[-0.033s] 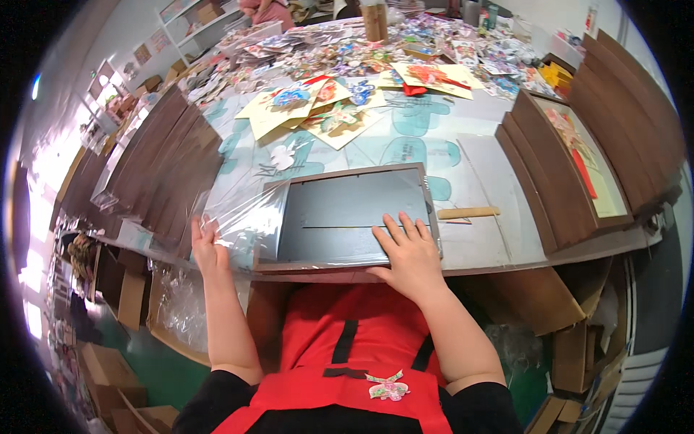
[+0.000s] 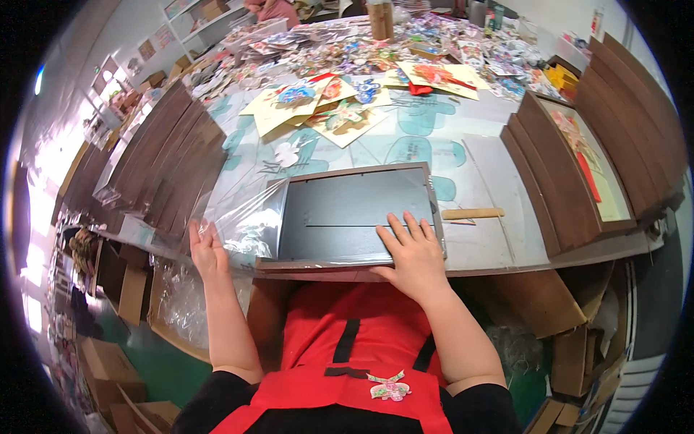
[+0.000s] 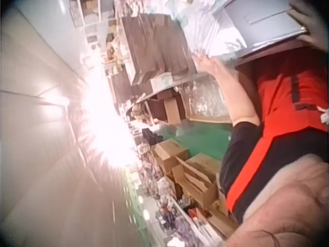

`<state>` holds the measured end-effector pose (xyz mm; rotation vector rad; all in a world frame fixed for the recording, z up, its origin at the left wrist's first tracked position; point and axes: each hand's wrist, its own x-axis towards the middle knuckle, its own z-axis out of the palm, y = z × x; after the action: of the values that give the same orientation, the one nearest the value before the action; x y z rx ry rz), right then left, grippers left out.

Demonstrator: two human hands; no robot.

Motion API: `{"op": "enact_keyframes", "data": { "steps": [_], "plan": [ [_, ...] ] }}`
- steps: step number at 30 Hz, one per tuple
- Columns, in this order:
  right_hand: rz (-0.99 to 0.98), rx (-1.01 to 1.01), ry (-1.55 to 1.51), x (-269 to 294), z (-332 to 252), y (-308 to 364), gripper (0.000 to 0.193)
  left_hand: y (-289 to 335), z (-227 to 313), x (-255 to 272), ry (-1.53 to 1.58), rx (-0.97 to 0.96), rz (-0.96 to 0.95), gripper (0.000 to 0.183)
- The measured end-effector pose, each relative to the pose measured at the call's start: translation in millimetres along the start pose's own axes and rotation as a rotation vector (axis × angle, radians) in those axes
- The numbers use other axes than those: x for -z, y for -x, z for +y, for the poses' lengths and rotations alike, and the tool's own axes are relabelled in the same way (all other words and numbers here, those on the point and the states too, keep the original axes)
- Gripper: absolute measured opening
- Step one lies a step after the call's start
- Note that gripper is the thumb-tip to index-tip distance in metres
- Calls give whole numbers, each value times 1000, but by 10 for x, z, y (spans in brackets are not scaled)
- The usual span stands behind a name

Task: The person assembles decorative frames by inserting a wooden stick into the back of a frame, placing a decorative paper cutout inside, and closing the frame with a backing board. They repeat this process for multiple frames, stacking the completed units on the table.

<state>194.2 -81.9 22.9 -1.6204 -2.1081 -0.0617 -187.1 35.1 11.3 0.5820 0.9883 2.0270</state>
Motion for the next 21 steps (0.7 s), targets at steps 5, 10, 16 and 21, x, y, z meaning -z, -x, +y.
{"op": "enact_keyframes", "data": {
  "steps": [5, 10, 16, 21],
  "plan": [
    [-8, -6, 50, -7, -21, 7, 66, -1, 455, 737, 50, -258, 217, 56],
    [-40, 19, 53, 23, -34, 2, 68, 73, 531, 1332, -447, -354, -65, 42],
    [-61, -10, 63, -7, -37, 23, 71, 933, 447, 174, -1264, -521, -800, 26],
    [-10, 44, 14, 29, -28, 11, 53, 998, 207, -123, -1343, -647, -1111, 38]
  ]
}}
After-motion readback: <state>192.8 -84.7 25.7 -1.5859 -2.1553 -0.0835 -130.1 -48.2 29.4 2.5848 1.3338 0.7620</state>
